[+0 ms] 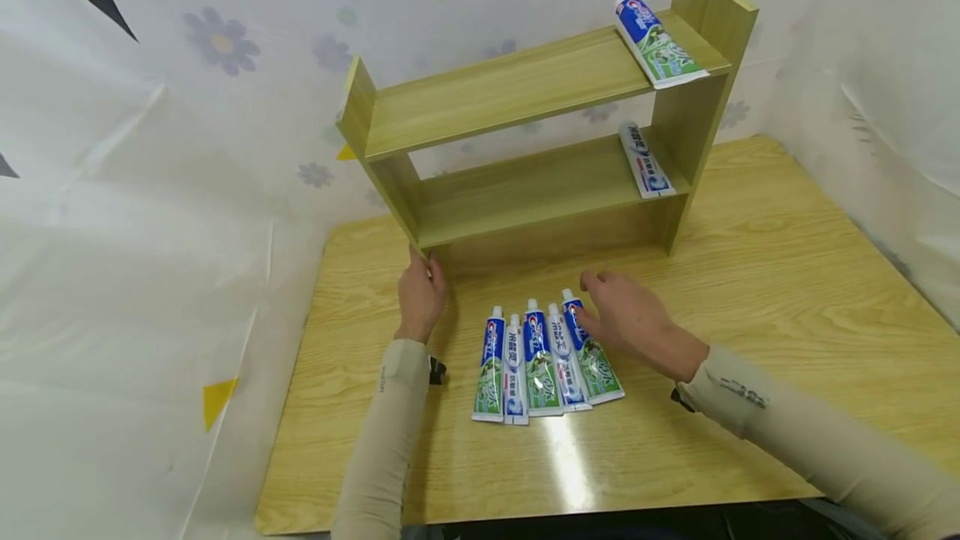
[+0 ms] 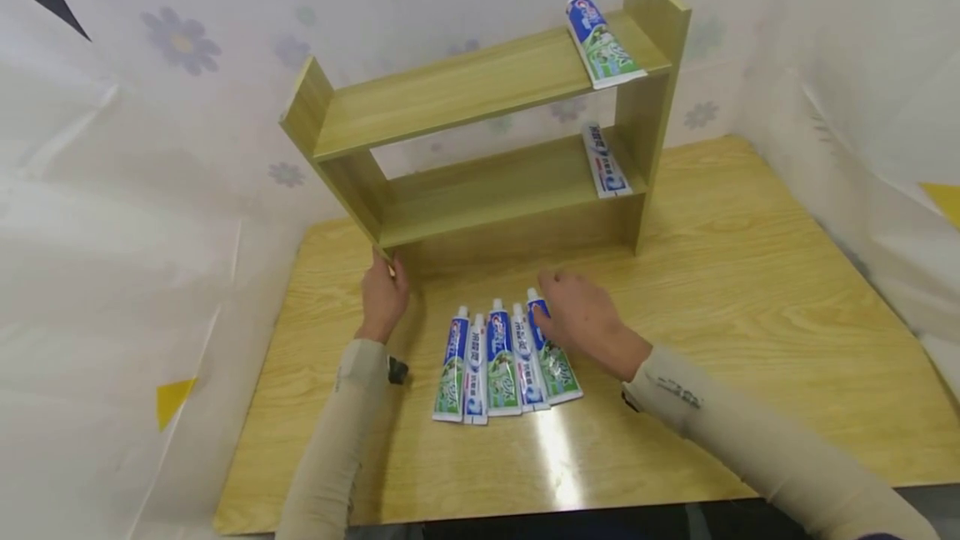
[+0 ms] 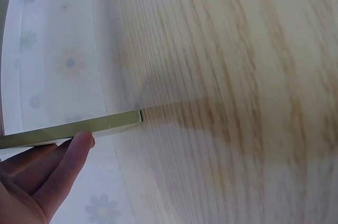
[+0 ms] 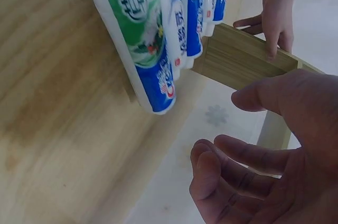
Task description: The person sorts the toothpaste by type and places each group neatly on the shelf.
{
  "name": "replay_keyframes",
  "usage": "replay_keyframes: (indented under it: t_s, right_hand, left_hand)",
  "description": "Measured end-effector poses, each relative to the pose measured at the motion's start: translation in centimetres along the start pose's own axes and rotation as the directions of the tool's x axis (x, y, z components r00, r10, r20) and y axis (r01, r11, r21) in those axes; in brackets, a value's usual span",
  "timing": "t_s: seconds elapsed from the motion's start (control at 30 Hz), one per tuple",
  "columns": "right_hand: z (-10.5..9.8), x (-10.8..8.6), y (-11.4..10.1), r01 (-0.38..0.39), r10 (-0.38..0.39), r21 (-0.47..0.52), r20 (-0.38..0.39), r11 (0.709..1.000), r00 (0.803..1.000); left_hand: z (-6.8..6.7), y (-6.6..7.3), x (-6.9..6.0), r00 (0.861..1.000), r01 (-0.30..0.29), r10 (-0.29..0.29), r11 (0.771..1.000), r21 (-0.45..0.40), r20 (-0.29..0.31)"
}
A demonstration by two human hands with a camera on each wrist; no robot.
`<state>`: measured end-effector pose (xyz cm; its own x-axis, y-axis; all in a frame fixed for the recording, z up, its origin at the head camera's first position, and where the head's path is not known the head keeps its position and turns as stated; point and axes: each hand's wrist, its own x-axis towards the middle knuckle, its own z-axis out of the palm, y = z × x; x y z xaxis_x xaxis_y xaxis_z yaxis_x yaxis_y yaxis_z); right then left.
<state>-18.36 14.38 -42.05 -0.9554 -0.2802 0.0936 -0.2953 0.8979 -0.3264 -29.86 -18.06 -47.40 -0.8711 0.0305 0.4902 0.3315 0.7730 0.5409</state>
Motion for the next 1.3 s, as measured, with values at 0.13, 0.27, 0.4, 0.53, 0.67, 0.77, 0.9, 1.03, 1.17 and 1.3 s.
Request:
replay_keyframes:
  t_s: [0.13,0.27,0.4,0.53,0.67,0.77,0.9,1.03,1.17,1.3]
  right_hand:
    - [0.9,-0.3,0.1,-0.001,0.001,-0.001,0.021,1.0,1.0]
    - [2.0,-0.6,0.1,0.0,0.001,-0.021,0.037,1.0,0.999]
    - [2.9,-0.8,-0.1,0.0,0.001,-0.022,0.012,1.0,1.0]
    - [3.5,-1.0,-0.1,-0.005,0.005,-0.011,0.012,1.0,1.0]
    - [4.1,-1.2,-0.2,-0.007,0.007,-0.013,0.023,1.0,1.0]
    - [4.6,-1.4,-0.2,-0.021,0.021,-0.003,0.027,1.0,0.999]
    - [5.3,-1.6,-0.1,-0.034,0.034,0.039,0.001,0.999,0.999]
    - [6.0,-1.6,0.0,-0.054,0.057,0.088,-0.026,0.995,0.998]
    - [6.3,-1.6,-0.3,-0.093,0.094,0.049,-0.023,0.995,0.995]
    - [6.5,-1.6,-0.7,-0.092,0.089,-0.058,-0.042,0.994,0.995]
  left_hand:
    - [1.9,-3.2,0.6,1.0,-0.026,0.025,0.998,-0.057,-0.015]
    - [3.0,-4.9,0.9,0.999,-0.037,0.035,0.996,-0.077,-0.028]
    - [2.2,-3.6,0.7,0.999,-0.034,0.032,0.998,-0.049,-0.032]
    - [1.5,-2.3,0.3,0.997,-0.058,0.055,0.997,-0.054,-0.056]
    - [1.6,-2.5,0.4,0.997,-0.06,0.055,0.994,-0.09,-0.056]
    - [2.5,-3.7,0.6,0.997,-0.052,0.048,0.997,-0.064,-0.062]
    - [2.6,-4.1,0.6,0.997,-0.045,0.042,0.998,-0.054,-0.061]
    - [2.3,-3.8,0.4,0.998,-0.038,0.035,0.998,-0.053,-0.058]
    - [1.2,-2.0,0.3,0.999,-0.02,0.018,0.999,-0.045,-0.048]
    - [0.2,-0.1,0.1,1.0,0.023,-0.023,0.999,-0.034,-0.01]
